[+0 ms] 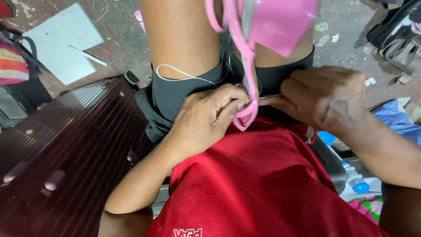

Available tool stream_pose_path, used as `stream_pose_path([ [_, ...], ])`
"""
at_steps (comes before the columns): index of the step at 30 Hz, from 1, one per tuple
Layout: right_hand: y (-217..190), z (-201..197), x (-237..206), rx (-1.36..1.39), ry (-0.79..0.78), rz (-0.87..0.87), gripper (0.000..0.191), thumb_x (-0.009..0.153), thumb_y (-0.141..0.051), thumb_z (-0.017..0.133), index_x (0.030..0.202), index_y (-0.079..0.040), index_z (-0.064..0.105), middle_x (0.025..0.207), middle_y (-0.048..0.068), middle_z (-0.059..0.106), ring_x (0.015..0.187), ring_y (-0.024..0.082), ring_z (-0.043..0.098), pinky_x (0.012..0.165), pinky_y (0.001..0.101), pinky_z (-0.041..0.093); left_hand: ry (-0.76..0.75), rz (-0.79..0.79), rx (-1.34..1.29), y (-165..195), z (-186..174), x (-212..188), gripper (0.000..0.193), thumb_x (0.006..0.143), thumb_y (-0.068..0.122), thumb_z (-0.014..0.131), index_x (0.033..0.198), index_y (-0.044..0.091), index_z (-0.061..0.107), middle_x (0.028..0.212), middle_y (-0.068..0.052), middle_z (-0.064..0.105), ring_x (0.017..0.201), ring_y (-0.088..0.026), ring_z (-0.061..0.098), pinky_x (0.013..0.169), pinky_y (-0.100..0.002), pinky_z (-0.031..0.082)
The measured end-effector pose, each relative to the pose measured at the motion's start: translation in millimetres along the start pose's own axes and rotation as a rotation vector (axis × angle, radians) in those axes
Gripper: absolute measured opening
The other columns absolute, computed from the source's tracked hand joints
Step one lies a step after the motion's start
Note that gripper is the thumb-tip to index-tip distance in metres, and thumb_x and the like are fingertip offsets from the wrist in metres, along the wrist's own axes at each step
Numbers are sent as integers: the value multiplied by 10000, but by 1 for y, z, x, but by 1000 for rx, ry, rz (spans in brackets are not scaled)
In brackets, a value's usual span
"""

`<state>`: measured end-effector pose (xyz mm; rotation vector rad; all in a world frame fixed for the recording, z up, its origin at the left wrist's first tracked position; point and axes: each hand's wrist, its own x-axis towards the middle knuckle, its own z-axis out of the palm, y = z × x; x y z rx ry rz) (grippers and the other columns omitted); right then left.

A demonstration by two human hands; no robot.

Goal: The person sits on the floor holding a pink high-heeled sandal on their lap and hand-sews the sole edge with a needle and thread, pulling stitches tight and working around the shoe. They reposition the shoe and continue stitching along the edge.

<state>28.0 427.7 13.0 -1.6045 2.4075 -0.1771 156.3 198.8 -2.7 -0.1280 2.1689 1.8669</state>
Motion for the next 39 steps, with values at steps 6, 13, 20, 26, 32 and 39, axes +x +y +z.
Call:
stream_pose_path([
  [6, -1, -3, 4, -15, 141, 0, 540, 888, -500, 801, 619, -124, 522, 601, 5, 504, 513, 162, 538, 471, 305, 411, 198, 29, 65, 7, 7, -2, 433, 810, 221, 867, 1121, 77, 602, 1185, -134, 580, 715, -220, 654, 602, -334, 557],
  [13, 15, -21, -2, -21, 23, 122, 523, 887, -514, 777, 612, -135, 544, 603, 1, 514, 550, 177, 551, 497, 314, 416, 298, 49, 304, 10, 15, -4, 671, 775, 270, 958, 1259, 98, 526, 1385, -116, 474, 959, -249, 707, 762, -337, 635],
  [20, 7, -17, -7, 103, 96, 55, 494, 835, -485, 798, 612, -105, 574, 606, 13, 553, 531, 190, 576, 494, 328, 425, 279, 234, 493, 32, 16, -3, 455, 921, 224, 901, 1259, 78, 634, 1327, -78, 525, 987, -185, 663, 741, -305, 599],
  [26, 8, -20, -4, 99, 105, 45, 542, 863, -513, 797, 617, -114, 524, 621, 14, 537, 561, 203, 579, 520, 341, 441, 253, 344, 653, 35, 14, 6, 194, 1001, 136, 799, 1152, 69, 697, 1180, -42, 624, 925, -180, 628, 703, -308, 554],
  [32, 4, -4, 9, 163, -15, -143, 497, 773, -608, 758, 604, -163, 614, 591, -16, 556, 519, 159, 606, 451, 345, 477, 221, 255, 249, 20, 9, 2, 109, 1001, 49, 694, 1092, 70, 637, 1064, -62, 636, 889, -199, 621, 760, -308, 545],
  [39, -16, 17, 25, 480, 268, 55, 203, 931, -113, 816, 1109, -91, 720, 1112, 65, 646, 892, 194, 704, 703, 299, 591, 176, -50, -746, -7, 19, -9, 178, 1127, 41, 483, 1303, 23, 461, 991, -66, 603, 737, -72, 570, 674, -252, 519],
])
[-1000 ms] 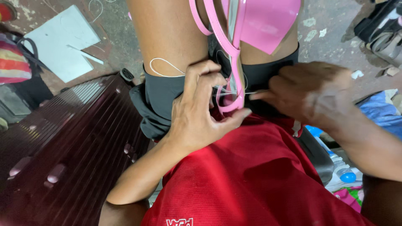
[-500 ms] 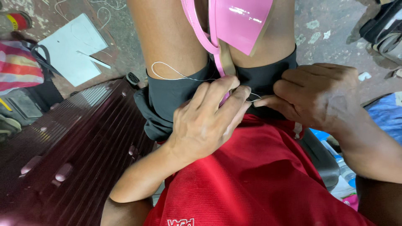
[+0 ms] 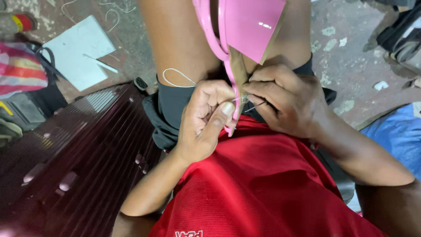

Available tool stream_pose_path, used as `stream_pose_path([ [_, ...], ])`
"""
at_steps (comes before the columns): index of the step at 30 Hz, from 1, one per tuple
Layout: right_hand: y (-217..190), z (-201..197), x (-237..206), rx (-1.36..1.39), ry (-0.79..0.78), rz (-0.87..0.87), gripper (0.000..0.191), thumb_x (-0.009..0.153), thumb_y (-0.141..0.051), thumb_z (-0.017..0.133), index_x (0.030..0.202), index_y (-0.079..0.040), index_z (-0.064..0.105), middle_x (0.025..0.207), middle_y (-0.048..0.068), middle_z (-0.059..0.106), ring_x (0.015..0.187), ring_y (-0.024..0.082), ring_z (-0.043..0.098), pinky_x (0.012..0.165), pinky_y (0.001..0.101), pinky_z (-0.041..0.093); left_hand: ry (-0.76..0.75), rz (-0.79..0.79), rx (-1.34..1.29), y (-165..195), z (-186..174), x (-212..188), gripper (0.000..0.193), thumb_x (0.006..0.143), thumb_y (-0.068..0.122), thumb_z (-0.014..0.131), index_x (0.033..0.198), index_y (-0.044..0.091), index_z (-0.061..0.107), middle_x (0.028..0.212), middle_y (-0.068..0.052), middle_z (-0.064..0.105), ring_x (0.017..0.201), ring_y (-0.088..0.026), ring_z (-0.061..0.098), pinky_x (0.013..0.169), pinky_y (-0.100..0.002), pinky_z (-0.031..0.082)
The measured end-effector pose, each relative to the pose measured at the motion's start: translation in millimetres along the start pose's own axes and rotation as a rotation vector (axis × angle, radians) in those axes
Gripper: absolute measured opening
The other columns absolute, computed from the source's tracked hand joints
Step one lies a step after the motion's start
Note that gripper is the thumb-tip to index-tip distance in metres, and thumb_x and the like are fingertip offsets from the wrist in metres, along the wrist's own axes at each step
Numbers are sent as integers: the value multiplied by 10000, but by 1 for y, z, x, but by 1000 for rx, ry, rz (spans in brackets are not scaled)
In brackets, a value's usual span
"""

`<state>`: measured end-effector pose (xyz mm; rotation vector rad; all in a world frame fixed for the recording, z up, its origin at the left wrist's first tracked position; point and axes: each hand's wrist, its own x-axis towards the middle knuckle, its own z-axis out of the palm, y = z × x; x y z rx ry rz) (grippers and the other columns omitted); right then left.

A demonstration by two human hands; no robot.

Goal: The person sits on the floor holding a pink high-heeled sandal on their lap and hand-sews the sole edge with a needle and thread, pulling stitches tight and working around the shoe. They reposition the shoe and continue stitching along the edge.

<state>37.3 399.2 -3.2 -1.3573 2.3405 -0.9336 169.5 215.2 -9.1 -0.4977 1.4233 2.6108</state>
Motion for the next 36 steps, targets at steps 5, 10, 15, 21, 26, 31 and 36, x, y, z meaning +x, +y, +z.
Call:
stream_pose_path([
  [5, -5, 6, 3, 2, 26, -56, 195, 966, -42, 804, 1043, -84, 630, 1142, 51, 622, 1003, 208, 706, 724, 296, 594, -40, 138, 13, -5, -10, -9, 289, 1122, 5, 497, 1404, 13, 432, 884, -68, 570, 724, -92, 531, 699, -230, 458],
  [10, -6, 0, 4, 123, -93, 126, 213, 838, -11, 757, 954, -38, 580, 1105, 70, 642, 928, 200, 693, 610, 292, 550, -54, 144, -171, -3, -16, -10, 334, 1125, 34, 498, 1452, 32, 429, 889, -56, 556, 763, -128, 561, 722, -273, 499],
  [15, -15, -6, 4, 105, -53, 149, 204, 882, -28, 743, 1046, -14, 622, 1102, 64, 645, 905, 168, 697, 668, 284, 583, -23, 102, -249, -5, -21, -11, 386, 1066, 57, 502, 1441, 20, 418, 913, -85, 584, 798, -168, 639, 662, -263, 518],
  [21, -15, 11, 3, -209, 69, -68, 178, 931, -63, 802, 1089, -51, 723, 1099, 55, 630, 925, 171, 696, 754, 299, 607, -5, 106, -353, -14, -24, -10, 437, 1021, 28, 514, 1451, 25, 436, 925, -91, 584, 770, -183, 642, 615, -272, 528],
  [26, -14, 13, 5, -165, 65, -25, 154, 850, -32, 793, 927, -47, 661, 1012, 58, 638, 772, 186, 671, 669, 317, 568, -11, 102, -339, -16, -27, -10, 431, 1005, 27, 519, 1429, 22, 442, 929, -93, 588, 765, -191, 648, 606, -264, 519],
  [31, -20, -3, 4, 252, -123, 250, 162, 823, 17, 682, 943, -36, 588, 960, 53, 647, 648, 98, 575, 536, 261, 472, -24, 95, -264, -10, -27, -11, 378, 1048, 4, 469, 1425, 25, 447, 1012, -137, 681, 776, -179, 687, 618, -235, 529],
  [36, -11, -17, -7, 1073, -376, 730, 34, 946, -74, 619, 963, -53, 597, 760, -18, 581, 678, 51, 531, 603, 223, 430, 20, 28, 8, 6, -15, -7, 365, 1102, -67, 385, 1447, 11, 472, 1207, -207, 722, 814, -161, 734, 618, -205, 567],
])
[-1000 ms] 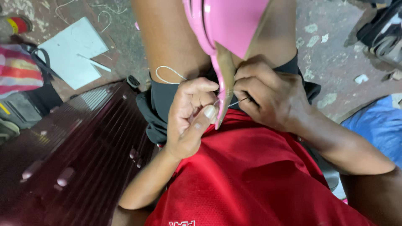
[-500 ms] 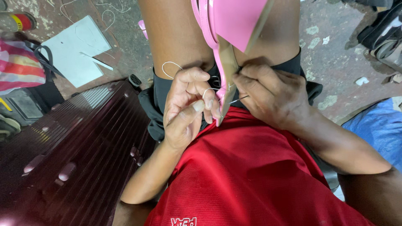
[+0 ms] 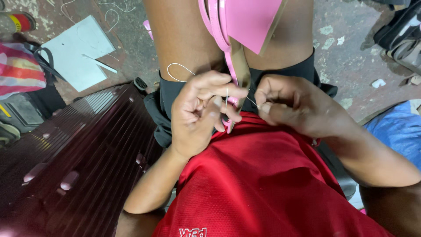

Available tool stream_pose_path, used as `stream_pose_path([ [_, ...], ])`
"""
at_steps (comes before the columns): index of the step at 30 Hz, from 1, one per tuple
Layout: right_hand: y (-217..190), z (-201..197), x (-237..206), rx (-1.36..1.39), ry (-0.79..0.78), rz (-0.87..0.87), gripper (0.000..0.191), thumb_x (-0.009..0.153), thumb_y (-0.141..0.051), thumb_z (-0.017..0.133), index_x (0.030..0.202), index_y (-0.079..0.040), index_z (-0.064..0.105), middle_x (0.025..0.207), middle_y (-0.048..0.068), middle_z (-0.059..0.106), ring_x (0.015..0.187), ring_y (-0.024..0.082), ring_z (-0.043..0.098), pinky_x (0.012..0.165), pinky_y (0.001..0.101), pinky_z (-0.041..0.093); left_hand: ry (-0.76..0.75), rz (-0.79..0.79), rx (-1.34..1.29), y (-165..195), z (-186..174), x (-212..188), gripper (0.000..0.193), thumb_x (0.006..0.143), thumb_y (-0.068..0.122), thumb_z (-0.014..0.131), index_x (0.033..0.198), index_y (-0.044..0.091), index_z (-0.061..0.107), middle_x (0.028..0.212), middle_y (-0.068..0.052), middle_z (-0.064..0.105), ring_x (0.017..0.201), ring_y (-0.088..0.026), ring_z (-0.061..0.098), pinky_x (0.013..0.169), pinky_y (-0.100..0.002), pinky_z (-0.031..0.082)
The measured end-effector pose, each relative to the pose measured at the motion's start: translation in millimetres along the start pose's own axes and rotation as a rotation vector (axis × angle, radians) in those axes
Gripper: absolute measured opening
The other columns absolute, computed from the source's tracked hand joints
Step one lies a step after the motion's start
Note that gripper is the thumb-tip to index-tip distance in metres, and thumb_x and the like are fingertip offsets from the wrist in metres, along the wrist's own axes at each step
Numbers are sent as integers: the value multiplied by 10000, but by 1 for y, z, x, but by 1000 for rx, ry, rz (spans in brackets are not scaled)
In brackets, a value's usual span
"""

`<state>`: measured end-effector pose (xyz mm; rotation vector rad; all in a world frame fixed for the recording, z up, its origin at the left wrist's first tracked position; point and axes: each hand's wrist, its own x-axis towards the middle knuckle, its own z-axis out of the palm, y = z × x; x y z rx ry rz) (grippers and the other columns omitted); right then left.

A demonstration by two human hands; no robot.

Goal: The person sits on the floor holding a pink high-heeled sandal on their lap and hand-sews the sole edge with a needle and thread, pulling stitches tight and working around the shoe. They reposition the shoe and continue stitching along the edge.

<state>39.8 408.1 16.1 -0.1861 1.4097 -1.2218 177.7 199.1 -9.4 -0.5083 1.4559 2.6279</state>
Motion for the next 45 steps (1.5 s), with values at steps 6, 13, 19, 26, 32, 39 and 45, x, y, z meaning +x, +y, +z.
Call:
stream_pose_path([
  [6, -26, 9, -30, -26, 138, 82, 141, 999, -137, 639, 917, -27, 675, 696, 1, 537, 617, 82, 471, 536, 240, 355, -10, 144, 503, 24, 24, 9, 385, 1006, -127, 549, 1367, 2, 514, 1351, -196, 637, 1136, -248, 712, 820, -275, 674],
  [13, -42, 18, -28, -392, 308, -209, 120, 920, -116, 749, 1028, -77, 714, 740, -31, 649, 568, 50, 530, 498, 224, 390, -125, 89, 833, 39, 32, 18, 680, 924, 23, 801, 1513, 152, 486, 1005, -46, 635, 779, -126, 696, 697, -261, 617],
  [19, -19, 20, 2, -964, 375, -524, 96, 920, -119, 798, 985, -124, 728, 886, 15, 696, 674, 153, 667, 578, 309, 514, -122, 181, 793, 36, 34, 16, 767, 901, 6, 793, 1530, 128, 372, 1224, -90, 564, 783, -111, 706, 731, -212, 608],
  [26, -34, -13, -32, -1356, 456, -298, 90, 868, -113, 814, 860, -64, 739, 984, 59, 703, 644, 204, 660, 554, 344, 526, 26, -16, 434, 24, 29, 12, 718, 972, 6, 798, 1585, 92, 434, 966, -97, 741, 782, -104, 726, 729, -231, 613],
  [32, -22, -12, -58, -648, -27, -359, 137, 825, -264, 820, 850, -182, 713, 898, -64, 686, 684, 39, 668, 550, 221, 516, -86, 14, 460, 29, 25, 13, 688, 919, -24, 731, 1522, 97, 421, 1064, -101, 754, 813, -131, 739, 735, -268, 614],
  [39, -31, 13, -8, -834, 183, -516, 201, 857, -190, 804, 840, -50, 661, 905, 62, 669, 622, 162, 638, 514, 327, 507, -170, 59, 828, 39, 36, 12, 744, 923, 90, 829, 1529, 140, 400, 1235, -109, 625, 760, -151, 734, 669, -281, 609],
  [45, -17, 12, 11, -919, 180, -650, 189, 854, -133, 766, 772, -66, 610, 935, 53, 673, 658, 214, 645, 568, 368, 502, -159, 225, 769, 36, 39, 9, 914, 831, -37, 803, 1548, 95, 251, 1442, -204, 509, 844, -197, 684, 730, -302, 609],
])
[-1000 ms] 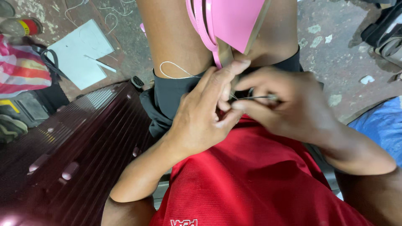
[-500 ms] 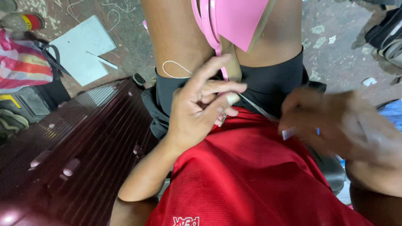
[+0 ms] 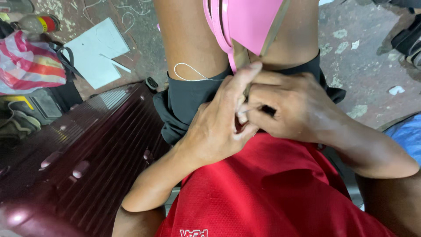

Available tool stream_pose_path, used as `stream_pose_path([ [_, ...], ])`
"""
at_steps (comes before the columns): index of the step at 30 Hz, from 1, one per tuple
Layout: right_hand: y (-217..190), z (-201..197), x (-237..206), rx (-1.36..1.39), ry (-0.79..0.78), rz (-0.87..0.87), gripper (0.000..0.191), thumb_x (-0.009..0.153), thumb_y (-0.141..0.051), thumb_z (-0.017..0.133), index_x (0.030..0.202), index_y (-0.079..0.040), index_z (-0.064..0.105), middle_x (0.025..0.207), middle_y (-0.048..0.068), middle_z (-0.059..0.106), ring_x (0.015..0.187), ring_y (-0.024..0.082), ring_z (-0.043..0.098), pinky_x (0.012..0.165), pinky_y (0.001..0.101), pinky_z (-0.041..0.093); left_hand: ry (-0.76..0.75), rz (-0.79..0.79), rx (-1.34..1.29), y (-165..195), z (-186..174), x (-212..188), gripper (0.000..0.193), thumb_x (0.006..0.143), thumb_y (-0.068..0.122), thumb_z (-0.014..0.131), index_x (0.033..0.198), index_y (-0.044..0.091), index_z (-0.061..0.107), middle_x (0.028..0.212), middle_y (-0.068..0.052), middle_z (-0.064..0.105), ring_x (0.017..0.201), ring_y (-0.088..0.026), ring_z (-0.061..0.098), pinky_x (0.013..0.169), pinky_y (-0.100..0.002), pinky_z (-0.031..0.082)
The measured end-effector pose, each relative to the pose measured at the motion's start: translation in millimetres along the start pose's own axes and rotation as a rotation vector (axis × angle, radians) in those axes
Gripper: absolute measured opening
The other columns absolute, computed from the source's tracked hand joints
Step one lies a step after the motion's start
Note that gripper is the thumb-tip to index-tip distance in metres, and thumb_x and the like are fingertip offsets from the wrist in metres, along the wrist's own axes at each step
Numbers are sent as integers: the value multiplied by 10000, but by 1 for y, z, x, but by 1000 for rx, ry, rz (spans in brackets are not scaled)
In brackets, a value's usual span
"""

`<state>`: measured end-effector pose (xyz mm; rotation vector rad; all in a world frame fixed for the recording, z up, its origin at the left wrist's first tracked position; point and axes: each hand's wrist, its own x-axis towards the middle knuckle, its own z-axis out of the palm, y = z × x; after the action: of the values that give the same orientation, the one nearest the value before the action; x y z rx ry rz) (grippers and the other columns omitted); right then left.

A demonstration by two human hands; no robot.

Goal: The person sits on the floor holding a pink high-heeled sandal on their lap and hand-sews the sole edge with a needle and thread, pulling stitches tight and working around the shoe. They reposition the shoe and continue stitching along the edge.

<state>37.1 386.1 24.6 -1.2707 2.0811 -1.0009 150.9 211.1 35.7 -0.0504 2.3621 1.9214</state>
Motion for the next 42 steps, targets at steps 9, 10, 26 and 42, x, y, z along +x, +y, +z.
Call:
stream_pose_path([
  [9, 30, -37, -19, -526, 177, 106, 101, 881, -18, 767, 843, -53, 680, 905, 85, 665, 690, 220, 640, 562, 332, 498, -33, -122, 22, 4, 1, 3, 1031, 909, 75, 894, 1663, 130, 194, 1463, -123, 550, 728, -89, 718, 685, -226, 620],
  [10, 38, -44, -27, -619, 177, 142, 116, 860, -28, 788, 824, -53, 680, 885, 89, 670, 679, 226, 645, 561, 336, 496, -16, -86, 18, 5, 1, 3, 1025, 901, 71, 890, 1647, 125, 190, 1502, -145, 510, 845, -131, 722, 715, -234, 631],
  [26, 0, -15, -63, -254, 149, 167, 193, 982, -18, 591, 1173, 2, 601, 859, 158, 709, 488, 212, 549, 434, 364, 432, 3, -172, 12, 10, 2, 9, 1067, 853, 119, 920, 1649, 105, 210, 1604, -152, 506, 736, -87, 708, 683, -227, 611],
  [42, -4, 32, -44, 575, 232, 270, 671, 869, -205, 842, 1372, -27, 436, 826, -4, 514, 709, 62, 445, 636, 229, 395, 191, 96, 554, -27, -19, -13, 364, 969, 78, 713, 1321, 100, 623, 1244, -130, 675, 1075, -278, 706, 845, -362, 595],
])
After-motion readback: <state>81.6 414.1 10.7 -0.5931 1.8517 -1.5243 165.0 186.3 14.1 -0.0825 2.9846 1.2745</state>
